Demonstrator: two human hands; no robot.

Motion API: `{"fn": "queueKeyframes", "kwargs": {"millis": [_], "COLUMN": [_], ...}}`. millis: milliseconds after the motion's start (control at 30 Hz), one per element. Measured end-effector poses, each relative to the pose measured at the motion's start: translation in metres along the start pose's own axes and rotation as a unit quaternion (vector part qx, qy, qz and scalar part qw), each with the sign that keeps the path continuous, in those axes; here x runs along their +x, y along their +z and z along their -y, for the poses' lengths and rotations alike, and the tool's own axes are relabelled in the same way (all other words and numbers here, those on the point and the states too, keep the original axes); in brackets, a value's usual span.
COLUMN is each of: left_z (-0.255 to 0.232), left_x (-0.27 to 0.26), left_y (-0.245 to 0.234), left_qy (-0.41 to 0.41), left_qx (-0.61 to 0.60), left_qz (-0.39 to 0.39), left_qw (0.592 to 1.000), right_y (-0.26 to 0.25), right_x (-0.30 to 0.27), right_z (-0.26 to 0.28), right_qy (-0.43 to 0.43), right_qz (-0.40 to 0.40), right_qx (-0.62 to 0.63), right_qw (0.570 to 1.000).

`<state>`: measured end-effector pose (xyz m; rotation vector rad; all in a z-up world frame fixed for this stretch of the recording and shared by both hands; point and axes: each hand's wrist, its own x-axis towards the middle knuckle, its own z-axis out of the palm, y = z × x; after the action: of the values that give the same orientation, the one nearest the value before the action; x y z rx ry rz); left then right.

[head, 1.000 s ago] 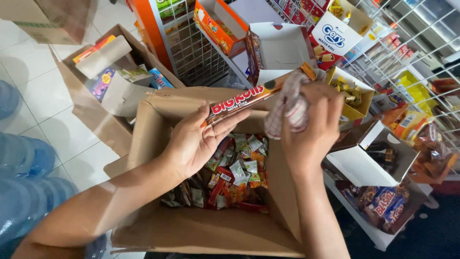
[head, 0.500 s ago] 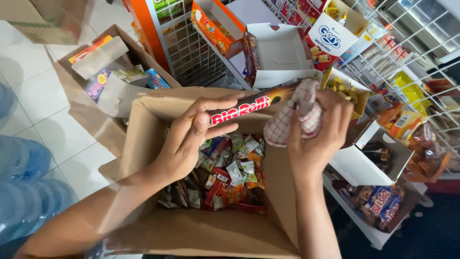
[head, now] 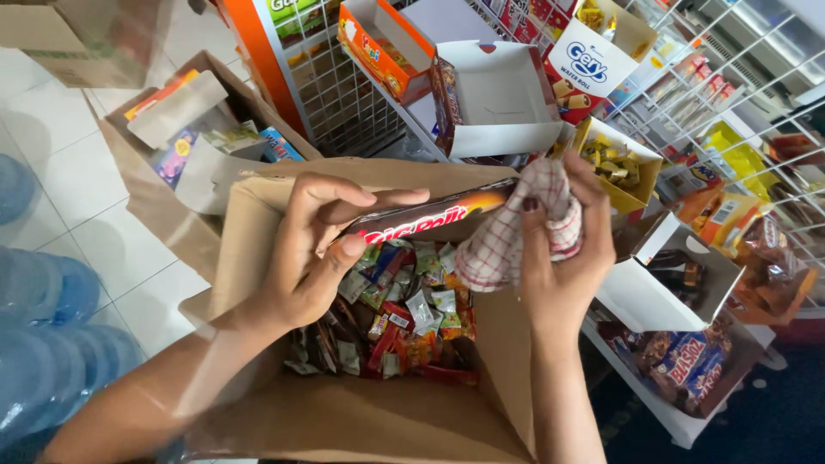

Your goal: Wiping individual snack packages with a cloth and organizing them from a large box into display containers.

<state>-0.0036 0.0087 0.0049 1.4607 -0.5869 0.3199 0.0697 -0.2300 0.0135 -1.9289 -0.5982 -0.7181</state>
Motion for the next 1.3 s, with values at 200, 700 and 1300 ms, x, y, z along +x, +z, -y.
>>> {"fn": "queueKeyframes", "kwargs": {"millis": [200,700,1300], "left_z": [0.022,0.053,0.073], "left_x": [0.004,-0.005,-0.024], "left_y": [-0.011,0.010,0.026], "left_qy": [-0.035,-0.253,-0.293], "left_qx": [-0.191,-0.330,-0.329], "left_qz": [-0.168,-0.251,-0.103], "left_qw": [0.966,0.874,0.892], "right_y": [-0.002,0.018,0.016], "right_x": [-0.028,-0.036,-0.041], "right_z": [0.003,0.044,0.046], "right_qy": [0.044,-0.267,-0.272], "right_qz": [0.090,0.323,0.337], "right_qx": [0.089,-0.008,0.032], "right_qw": [0.991,0.908,0.901]}}
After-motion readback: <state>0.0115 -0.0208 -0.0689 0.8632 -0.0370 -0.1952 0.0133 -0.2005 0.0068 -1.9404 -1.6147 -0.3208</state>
